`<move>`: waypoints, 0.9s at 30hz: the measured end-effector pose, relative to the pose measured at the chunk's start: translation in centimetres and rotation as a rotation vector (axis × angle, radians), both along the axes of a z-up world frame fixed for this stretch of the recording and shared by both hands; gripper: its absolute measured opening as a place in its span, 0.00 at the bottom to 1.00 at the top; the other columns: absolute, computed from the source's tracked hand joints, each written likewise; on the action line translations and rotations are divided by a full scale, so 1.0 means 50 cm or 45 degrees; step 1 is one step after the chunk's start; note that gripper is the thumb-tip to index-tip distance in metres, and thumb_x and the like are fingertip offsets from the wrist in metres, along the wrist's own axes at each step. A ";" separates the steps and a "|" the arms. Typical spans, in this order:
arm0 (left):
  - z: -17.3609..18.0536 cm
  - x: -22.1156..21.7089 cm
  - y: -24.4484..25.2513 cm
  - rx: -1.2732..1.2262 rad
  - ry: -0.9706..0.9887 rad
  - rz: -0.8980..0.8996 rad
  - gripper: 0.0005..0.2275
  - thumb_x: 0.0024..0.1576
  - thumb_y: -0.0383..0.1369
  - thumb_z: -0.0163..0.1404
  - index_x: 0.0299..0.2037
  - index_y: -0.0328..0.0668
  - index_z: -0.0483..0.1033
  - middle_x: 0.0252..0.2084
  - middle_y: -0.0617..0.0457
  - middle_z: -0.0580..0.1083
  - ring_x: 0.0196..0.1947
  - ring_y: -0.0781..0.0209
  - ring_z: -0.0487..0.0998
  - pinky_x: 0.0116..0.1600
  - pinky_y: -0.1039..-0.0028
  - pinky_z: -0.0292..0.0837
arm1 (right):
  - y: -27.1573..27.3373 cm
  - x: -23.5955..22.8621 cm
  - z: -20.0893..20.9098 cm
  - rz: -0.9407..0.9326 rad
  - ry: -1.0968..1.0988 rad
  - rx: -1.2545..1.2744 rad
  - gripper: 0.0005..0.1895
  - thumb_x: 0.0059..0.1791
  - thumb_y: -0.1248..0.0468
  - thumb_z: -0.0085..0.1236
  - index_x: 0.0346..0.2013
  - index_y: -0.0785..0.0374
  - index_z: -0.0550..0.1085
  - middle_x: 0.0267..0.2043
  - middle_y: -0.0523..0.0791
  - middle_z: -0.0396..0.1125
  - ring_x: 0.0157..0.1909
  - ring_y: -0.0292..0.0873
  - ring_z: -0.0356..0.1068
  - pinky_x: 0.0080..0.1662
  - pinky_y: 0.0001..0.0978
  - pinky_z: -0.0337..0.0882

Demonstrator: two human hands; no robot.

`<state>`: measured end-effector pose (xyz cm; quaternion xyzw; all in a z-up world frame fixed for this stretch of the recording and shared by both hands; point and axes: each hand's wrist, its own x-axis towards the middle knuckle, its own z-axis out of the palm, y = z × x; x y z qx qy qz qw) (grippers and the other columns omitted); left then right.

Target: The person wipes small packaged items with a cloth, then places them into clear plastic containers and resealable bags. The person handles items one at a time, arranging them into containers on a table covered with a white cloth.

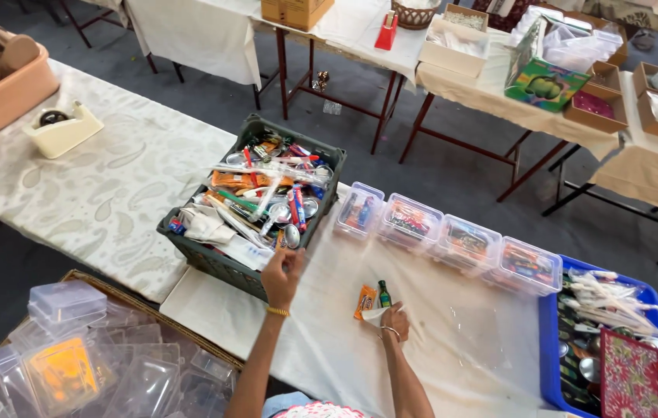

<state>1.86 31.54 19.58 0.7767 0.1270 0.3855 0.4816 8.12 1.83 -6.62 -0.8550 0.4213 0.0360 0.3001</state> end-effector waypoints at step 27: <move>-0.233 0.673 0.140 2.078 0.521 -0.464 0.08 0.62 0.35 0.48 0.44 0.52 0.82 0.54 0.57 0.72 0.62 0.57 0.68 0.63 0.60 0.64 | -0.110 -0.182 0.099 0.094 -0.585 0.190 0.24 0.55 0.47 0.53 0.58 0.60 0.71 0.44 0.55 0.77 0.45 0.54 0.76 0.46 0.42 0.74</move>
